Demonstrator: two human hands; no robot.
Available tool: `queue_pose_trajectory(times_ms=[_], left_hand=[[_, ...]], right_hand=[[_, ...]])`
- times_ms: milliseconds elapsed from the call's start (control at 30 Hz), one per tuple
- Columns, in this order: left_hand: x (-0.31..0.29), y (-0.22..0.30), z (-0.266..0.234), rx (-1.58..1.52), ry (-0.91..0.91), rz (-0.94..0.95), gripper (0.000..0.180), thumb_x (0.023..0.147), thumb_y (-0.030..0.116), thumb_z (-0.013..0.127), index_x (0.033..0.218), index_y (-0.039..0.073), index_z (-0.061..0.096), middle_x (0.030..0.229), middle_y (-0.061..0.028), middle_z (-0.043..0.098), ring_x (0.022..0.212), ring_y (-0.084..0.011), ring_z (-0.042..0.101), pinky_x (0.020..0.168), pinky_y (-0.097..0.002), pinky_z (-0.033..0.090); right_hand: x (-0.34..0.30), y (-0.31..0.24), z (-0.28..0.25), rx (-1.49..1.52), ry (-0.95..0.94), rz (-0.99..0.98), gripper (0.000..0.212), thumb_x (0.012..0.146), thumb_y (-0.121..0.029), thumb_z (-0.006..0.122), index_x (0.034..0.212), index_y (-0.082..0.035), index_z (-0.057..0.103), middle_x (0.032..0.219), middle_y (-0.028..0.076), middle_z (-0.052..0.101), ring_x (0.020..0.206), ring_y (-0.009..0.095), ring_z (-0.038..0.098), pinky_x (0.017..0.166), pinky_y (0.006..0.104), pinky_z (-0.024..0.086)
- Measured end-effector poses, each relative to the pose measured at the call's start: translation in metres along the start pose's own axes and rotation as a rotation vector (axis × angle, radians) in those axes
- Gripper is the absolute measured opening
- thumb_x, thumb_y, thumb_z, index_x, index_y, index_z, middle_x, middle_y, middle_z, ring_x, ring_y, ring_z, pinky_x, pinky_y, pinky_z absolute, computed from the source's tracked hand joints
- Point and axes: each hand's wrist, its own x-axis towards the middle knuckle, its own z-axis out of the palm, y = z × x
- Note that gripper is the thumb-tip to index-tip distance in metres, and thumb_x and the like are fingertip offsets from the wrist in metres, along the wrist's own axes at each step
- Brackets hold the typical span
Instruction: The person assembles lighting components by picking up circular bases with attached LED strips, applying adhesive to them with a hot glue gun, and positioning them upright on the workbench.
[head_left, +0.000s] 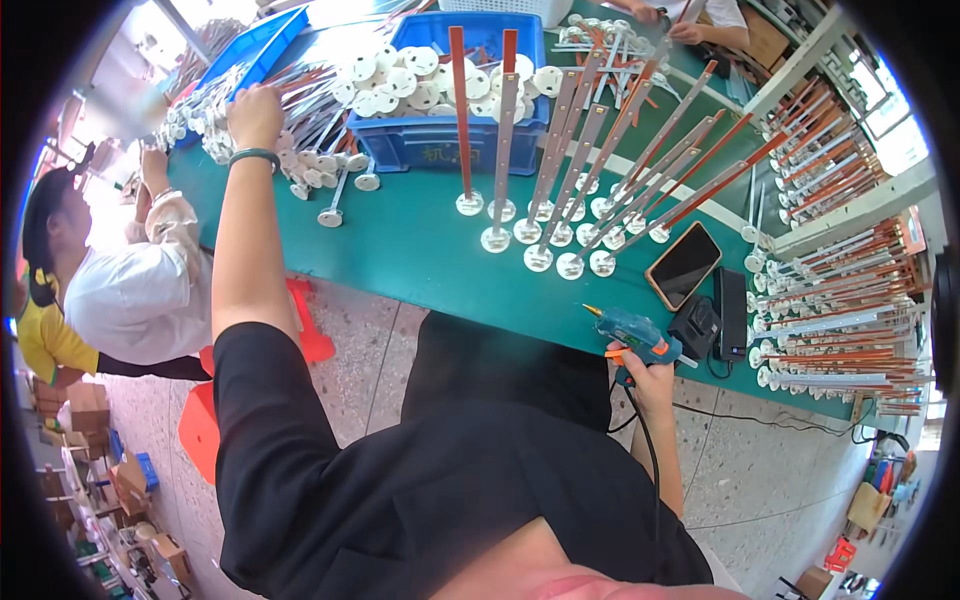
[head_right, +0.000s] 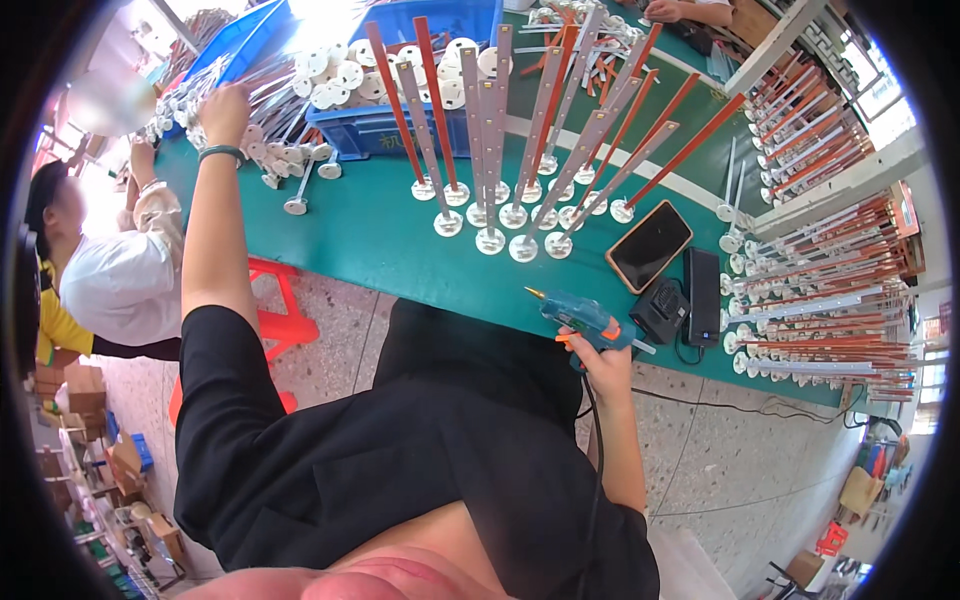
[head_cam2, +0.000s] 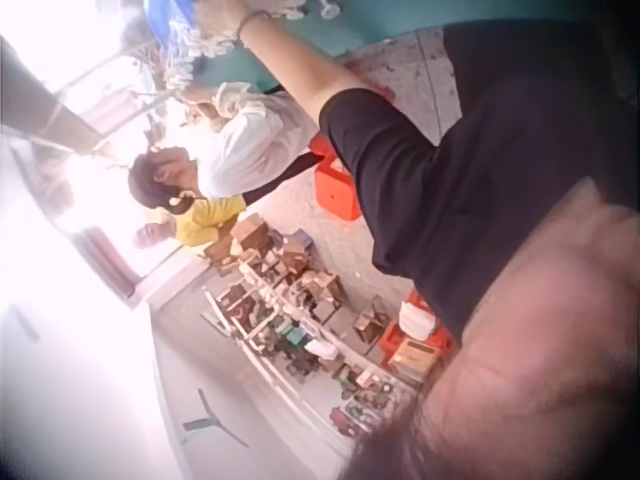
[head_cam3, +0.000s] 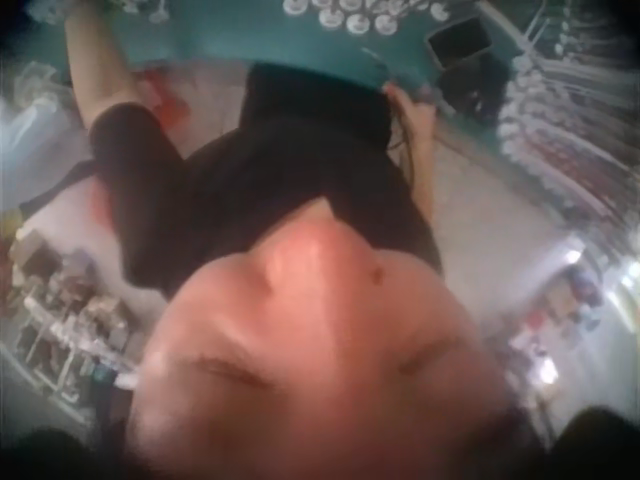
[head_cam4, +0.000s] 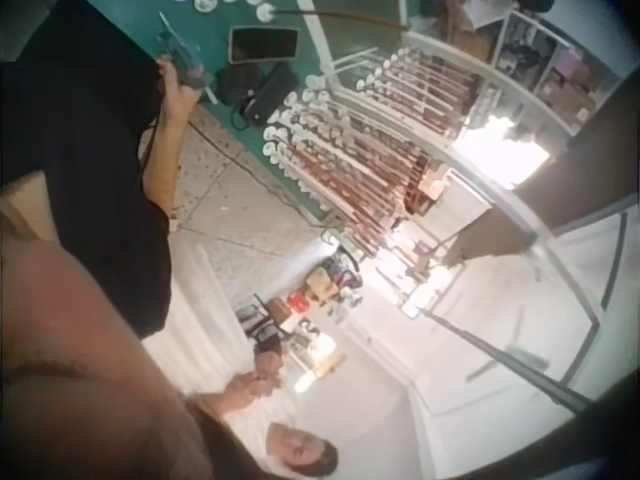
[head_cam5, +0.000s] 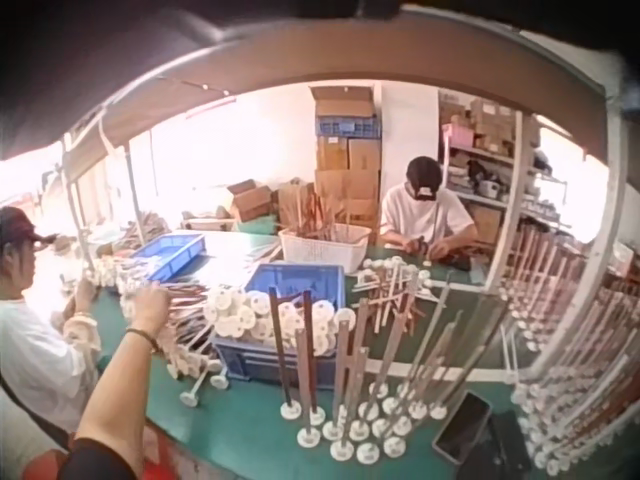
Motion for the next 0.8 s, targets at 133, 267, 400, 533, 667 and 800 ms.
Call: queue_pose_trajectory(times_ms=[133,267,400,533,667,800], left_hand=[[-0.041,-0.033,-0.042,-0.022,0.247,-0.089,0.023,0.092,0.029,0.054,0.089,0.017,0.073,0.093,-0.0074,0.068,0.093,-0.0295,0.065,0.077,-0.0444,0.052],[-0.113,-0.065,-0.069,-0.658,0.393,-0.235,0.031,0.099,0.030,0.050,0.109,0.008,0.071,0.091,-0.0119,0.069,0.086,-0.0265,0.065,0.074,-0.0380,0.049],[-0.199,-0.003,-0.130,-1.287,0.150,-0.344,0.036,0.105,0.027,0.045,0.111,0.003,0.070,0.089,-0.0014,0.059,0.075,-0.0084,0.047,0.069,-0.0233,0.038],[-0.244,0.094,-0.181,-1.736,-0.187,-0.186,0.029,0.103,0.019,0.048,0.105,0.003,0.071,0.087,-0.0003,0.059,0.069,-0.0061,0.048,0.059,-0.0200,0.036],[-0.234,0.194,-0.193,-1.810,-0.350,0.294,0.018,0.096,0.003,0.054,0.105,-0.002,0.069,0.088,-0.0059,0.063,0.073,-0.0127,0.059,0.065,-0.0245,0.047],[-0.228,0.238,-0.185,-1.678,-0.193,0.522,0.017,0.088,0.003,0.063,0.103,0.002,0.070,0.090,-0.0129,0.066,0.082,-0.0289,0.065,0.073,-0.0336,0.051]], right_hand=[[-0.003,0.001,0.001,0.049,-0.012,0.038,0.033,0.086,0.000,0.065,0.117,0.004,0.057,0.097,0.013,0.069,0.084,0.017,0.066,0.072,0.0275,0.054],[-0.006,0.002,-0.003,0.056,-0.014,0.020,0.033,0.085,0.001,0.065,0.117,0.004,0.057,0.098,0.014,0.070,0.084,0.017,0.066,0.072,0.0277,0.054],[-0.010,0.002,-0.007,0.034,0.026,0.049,0.034,0.085,0.000,0.065,0.118,0.003,0.057,0.098,0.014,0.070,0.079,0.015,0.065,0.068,0.0250,0.052],[-0.002,0.004,-0.008,0.021,-0.029,0.065,0.035,0.086,-0.002,0.065,0.120,0.002,0.057,0.098,0.014,0.070,0.081,0.016,0.066,0.068,0.0260,0.052],[0.002,-0.002,-0.005,0.098,-0.034,0.056,0.031,0.087,-0.003,0.064,0.117,0.002,0.059,0.099,0.014,0.070,0.084,0.016,0.066,0.068,0.0265,0.053],[0.002,-0.011,0.001,-0.100,-0.078,0.148,0.029,0.086,-0.007,0.070,0.113,-0.001,0.061,0.098,0.007,0.071,0.079,0.011,0.064,0.070,0.0251,0.051]])
